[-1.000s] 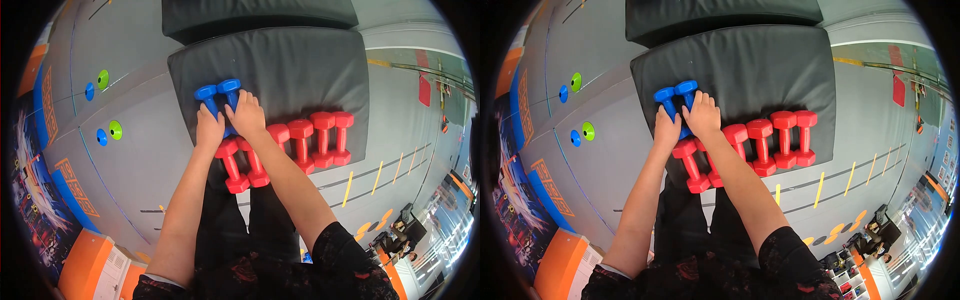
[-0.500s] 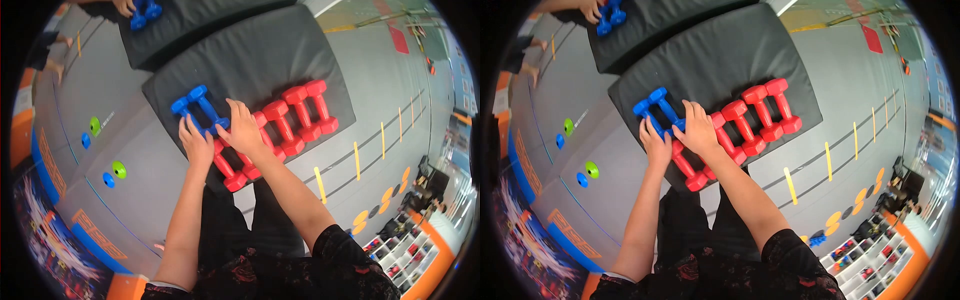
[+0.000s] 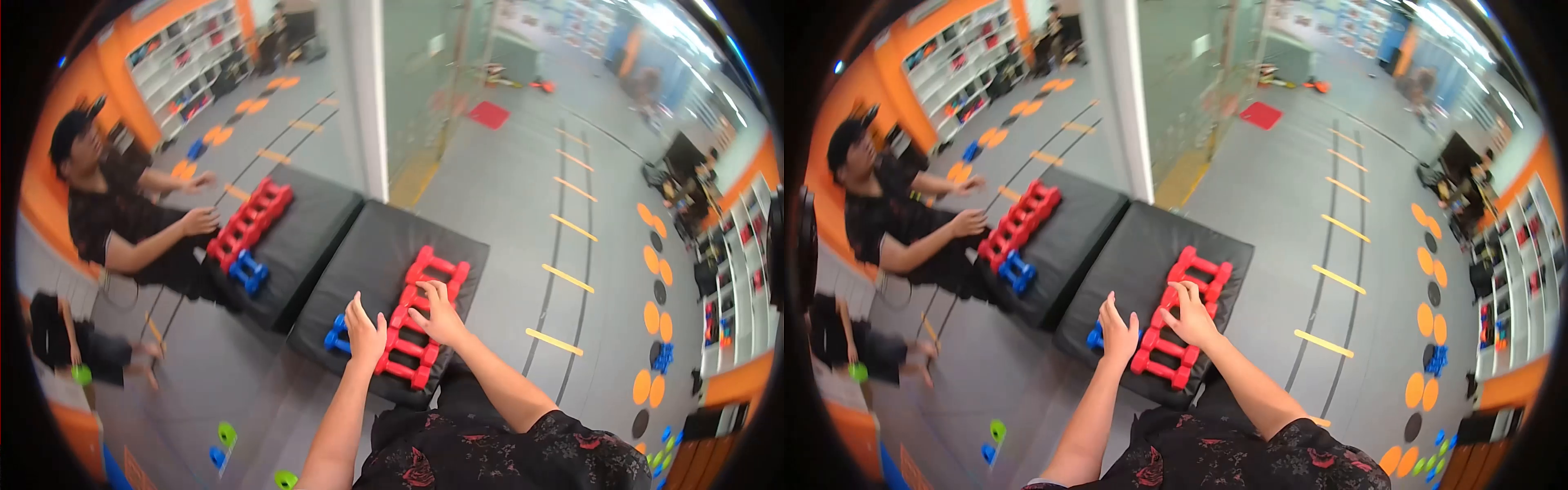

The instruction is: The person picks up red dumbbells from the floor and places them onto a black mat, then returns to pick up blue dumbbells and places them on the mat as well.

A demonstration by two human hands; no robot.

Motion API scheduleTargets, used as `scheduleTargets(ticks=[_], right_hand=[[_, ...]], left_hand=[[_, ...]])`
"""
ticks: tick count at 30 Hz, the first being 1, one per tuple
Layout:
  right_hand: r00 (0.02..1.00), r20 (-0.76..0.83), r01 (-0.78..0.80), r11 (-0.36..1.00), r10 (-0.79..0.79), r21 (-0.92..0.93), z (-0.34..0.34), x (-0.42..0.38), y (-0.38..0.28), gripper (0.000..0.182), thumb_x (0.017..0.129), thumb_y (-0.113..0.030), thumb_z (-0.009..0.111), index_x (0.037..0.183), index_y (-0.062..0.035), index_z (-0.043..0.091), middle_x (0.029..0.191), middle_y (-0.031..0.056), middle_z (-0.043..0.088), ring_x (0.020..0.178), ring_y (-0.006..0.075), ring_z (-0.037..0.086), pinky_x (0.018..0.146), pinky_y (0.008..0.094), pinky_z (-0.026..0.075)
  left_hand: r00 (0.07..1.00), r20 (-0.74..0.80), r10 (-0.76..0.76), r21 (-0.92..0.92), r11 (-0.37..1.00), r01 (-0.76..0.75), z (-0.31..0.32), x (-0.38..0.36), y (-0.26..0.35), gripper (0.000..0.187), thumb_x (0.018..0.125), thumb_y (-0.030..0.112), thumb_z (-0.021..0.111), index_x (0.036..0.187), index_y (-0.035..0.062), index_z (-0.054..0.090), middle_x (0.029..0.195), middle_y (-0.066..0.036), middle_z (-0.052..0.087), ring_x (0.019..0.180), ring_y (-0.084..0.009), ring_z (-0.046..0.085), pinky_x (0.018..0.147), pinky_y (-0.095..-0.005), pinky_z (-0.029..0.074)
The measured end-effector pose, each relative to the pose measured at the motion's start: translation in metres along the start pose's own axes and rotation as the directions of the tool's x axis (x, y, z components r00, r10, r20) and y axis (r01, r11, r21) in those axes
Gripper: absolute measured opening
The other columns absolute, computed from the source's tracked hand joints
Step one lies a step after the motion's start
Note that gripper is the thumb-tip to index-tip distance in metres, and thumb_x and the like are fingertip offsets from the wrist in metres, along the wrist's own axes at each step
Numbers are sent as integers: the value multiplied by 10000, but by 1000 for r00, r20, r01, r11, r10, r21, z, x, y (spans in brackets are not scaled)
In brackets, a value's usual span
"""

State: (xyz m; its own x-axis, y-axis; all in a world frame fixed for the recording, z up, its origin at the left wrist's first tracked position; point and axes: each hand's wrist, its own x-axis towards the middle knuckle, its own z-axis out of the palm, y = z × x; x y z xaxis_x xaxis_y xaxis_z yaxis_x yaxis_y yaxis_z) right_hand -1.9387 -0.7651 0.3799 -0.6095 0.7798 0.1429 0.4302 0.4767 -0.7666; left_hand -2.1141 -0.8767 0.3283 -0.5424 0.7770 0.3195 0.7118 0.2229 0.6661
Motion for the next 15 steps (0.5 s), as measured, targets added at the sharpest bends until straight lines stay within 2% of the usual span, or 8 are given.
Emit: scheduleTargets(ticks=[2,4,8,13,15], right_hand=[[997,-82,3,1000,-2,9,-38,-14,-8,601,958,-248,723,1461,-85,437,1447,195,408,1222,375,607,1044,460,515],[990,-142,13,1000,-11,15,-81,-34,-24,510,991,-239,682,1425,-79,468,1418,189,438,1217,368,610,1038,460,516],[958,-286,-45,998,31,-45,-163,-76,-56,491,995,-253,676,1413,-83,482,1405,177,452,1225,364,607,1039,457,514],[907,-419,-111,983,42,-144,-239,-130,-60,504,993,-262,681,1418,-87,475,1406,175,450,1240,364,596,1038,461,511],[888,-459,-109,981,25,-157,-262,-151,-47,507,998,-258,676,1428,-97,460,1402,144,440,1236,311,580,989,453,530]], left_hand=[[993,45,106,-62,993,-103,4,9,36,762,934,138,687,1554,-34,278,1430,-301,440,1333,-477,442,1146,-543,363],[982,56,179,-201,966,-164,7,12,77,746,960,147,667,1560,-31,261,1433,-298,441,1335,-465,446,1146,-540,365],[940,100,326,-350,896,-274,2,17,157,713,980,148,647,1554,-34,265,1432,-286,449,1344,-429,451,1148,-527,369],[859,109,500,-434,801,-411,-2,10,240,663,982,129,647,1534,-26,314,1420,-251,454,1311,-400,484,1134,-486,398],[836,134,533,-463,779,-422,2,-2,269,656,979,127,649,1528,-26,323,1429,-246,445,1293,-386,496,1112,-476,421]])
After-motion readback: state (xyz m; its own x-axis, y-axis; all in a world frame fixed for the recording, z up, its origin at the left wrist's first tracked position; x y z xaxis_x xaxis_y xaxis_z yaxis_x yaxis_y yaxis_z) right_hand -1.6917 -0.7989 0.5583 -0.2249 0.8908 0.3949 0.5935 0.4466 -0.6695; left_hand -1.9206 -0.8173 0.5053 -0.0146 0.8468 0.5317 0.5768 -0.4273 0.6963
